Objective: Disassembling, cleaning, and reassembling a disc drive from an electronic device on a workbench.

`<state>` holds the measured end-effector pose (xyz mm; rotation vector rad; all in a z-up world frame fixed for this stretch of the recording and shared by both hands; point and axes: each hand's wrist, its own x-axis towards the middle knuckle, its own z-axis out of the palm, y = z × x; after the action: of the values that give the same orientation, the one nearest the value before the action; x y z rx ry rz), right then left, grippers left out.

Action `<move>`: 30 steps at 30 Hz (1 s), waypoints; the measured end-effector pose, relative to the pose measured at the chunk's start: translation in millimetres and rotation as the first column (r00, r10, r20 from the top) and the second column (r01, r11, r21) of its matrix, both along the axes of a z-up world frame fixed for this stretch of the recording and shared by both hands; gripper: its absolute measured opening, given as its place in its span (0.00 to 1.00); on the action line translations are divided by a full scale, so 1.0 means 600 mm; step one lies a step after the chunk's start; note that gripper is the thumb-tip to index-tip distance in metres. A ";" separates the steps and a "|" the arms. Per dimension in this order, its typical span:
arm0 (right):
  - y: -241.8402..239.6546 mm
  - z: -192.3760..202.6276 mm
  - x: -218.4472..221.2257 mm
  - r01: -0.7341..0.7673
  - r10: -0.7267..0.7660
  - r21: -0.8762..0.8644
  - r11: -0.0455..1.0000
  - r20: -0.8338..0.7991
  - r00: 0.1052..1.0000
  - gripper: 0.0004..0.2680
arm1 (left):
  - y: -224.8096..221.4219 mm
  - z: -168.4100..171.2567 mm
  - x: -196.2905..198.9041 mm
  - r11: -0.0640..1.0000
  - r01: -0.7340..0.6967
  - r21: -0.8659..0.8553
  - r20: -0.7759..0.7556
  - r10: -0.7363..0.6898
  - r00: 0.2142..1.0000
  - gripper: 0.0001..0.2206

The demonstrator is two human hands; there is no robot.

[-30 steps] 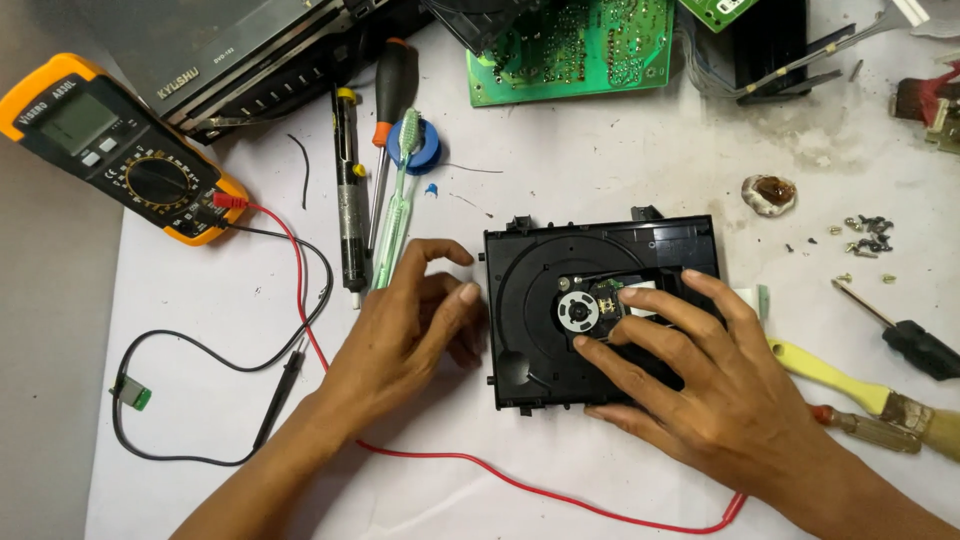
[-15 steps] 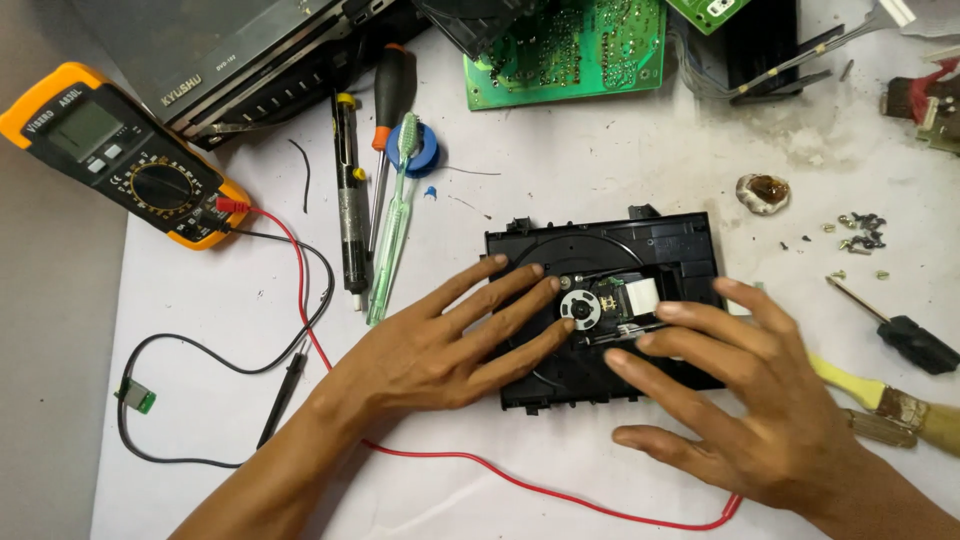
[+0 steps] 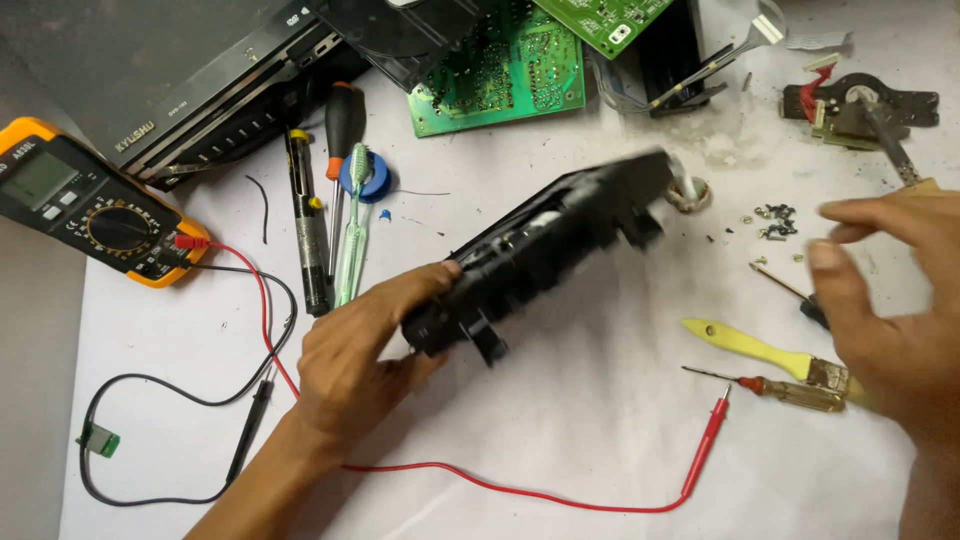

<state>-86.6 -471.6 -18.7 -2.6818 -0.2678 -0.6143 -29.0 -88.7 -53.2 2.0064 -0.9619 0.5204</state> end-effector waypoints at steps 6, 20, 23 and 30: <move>-0.058 -0.036 -0.005 -0.152 0.062 -0.174 0.973 -0.438 0.897 0.07 | -0.005 0.003 0.006 0.908 -0.399 -0.129 -0.442 0.308 0.843 0.21; -0.052 -0.104 -0.041 -0.289 0.079 -0.302 0.909 -0.556 0.827 0.05 | 0.014 -0.024 0.016 0.810 -0.455 -0.369 -0.793 -0.020 0.608 0.18; 0.013 -0.048 -0.037 -0.253 0.195 -0.047 0.966 -0.509 0.838 0.07 | 0.016 -0.026 0.017 0.788 -0.467 -0.402 -0.825 -0.090 0.558 0.19; 0.088 -0.034 -0.029 0.310 0.083 0.322 0.895 -0.802 0.592 0.10 | 0.024 -0.058 0.019 0.749 -0.495 -0.440 -0.864 -0.205 0.459 0.19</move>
<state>-103.9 -418.7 -39.1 -2.2426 0.2840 0.5158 -17.6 -74.3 -87.9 1.3526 0.1245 -0.1674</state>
